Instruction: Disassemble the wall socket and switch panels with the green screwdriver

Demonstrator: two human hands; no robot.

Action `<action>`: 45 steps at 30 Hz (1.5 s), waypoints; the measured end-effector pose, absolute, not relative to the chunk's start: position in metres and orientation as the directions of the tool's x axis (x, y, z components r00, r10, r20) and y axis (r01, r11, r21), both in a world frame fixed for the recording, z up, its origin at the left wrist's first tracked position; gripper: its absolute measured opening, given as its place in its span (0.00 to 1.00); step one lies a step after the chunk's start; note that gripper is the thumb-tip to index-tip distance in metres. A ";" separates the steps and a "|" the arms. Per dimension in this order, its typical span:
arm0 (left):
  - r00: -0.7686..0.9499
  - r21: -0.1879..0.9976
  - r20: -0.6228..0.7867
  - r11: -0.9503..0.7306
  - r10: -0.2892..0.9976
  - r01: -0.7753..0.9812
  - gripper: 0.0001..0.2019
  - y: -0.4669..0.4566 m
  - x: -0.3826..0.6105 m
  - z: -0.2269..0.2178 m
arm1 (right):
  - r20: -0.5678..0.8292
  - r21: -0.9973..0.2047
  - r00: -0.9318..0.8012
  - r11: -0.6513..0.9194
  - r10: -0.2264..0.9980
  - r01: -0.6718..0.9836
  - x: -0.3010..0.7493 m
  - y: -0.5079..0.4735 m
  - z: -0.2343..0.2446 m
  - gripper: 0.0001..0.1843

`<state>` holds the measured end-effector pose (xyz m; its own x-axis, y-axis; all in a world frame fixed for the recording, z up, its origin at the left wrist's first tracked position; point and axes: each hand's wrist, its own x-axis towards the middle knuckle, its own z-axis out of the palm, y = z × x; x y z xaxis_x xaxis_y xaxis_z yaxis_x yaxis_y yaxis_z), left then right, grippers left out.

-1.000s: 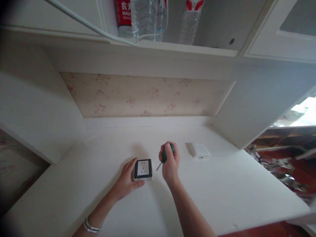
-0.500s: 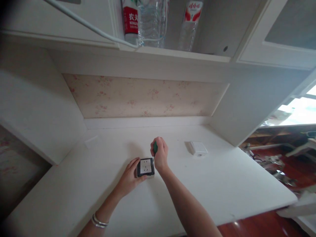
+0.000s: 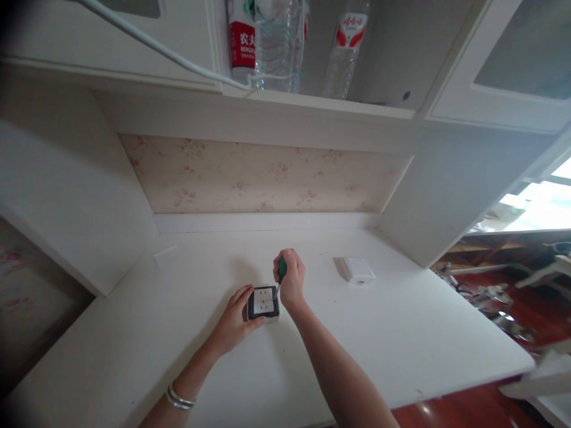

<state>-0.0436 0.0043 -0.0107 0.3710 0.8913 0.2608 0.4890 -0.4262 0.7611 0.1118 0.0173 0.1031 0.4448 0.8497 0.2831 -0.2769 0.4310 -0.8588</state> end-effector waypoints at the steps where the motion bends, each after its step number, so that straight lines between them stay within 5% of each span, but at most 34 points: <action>1: 0.373 0.761 0.260 -0.427 0.891 0.489 0.36 0.004 -0.044 -0.011 | 0.285 -0.856 0.440 0.433 0.851 -0.282 0.113 0.017 0.103 0.18; 20: 0.379 0.752 0.255 -0.429 0.889 0.500 0.35 0.006 -0.043 -0.011 | 0.356 -0.884 0.292 0.421 0.888 -0.201 0.106 0.003 0.105 0.17; 35: 0.379 0.745 0.286 -0.453 0.880 0.490 0.35 0.005 -0.043 -0.009 | 0.463 -0.802 0.394 0.565 0.794 -0.196 0.100 -0.051 0.081 0.14; 45: 0.373 0.770 0.262 -0.425 0.890 0.476 0.36 0.005 -0.043 -0.009 | 0.388 -0.838 0.439 0.508 0.811 -0.199 0.103 -0.044 0.090 0.14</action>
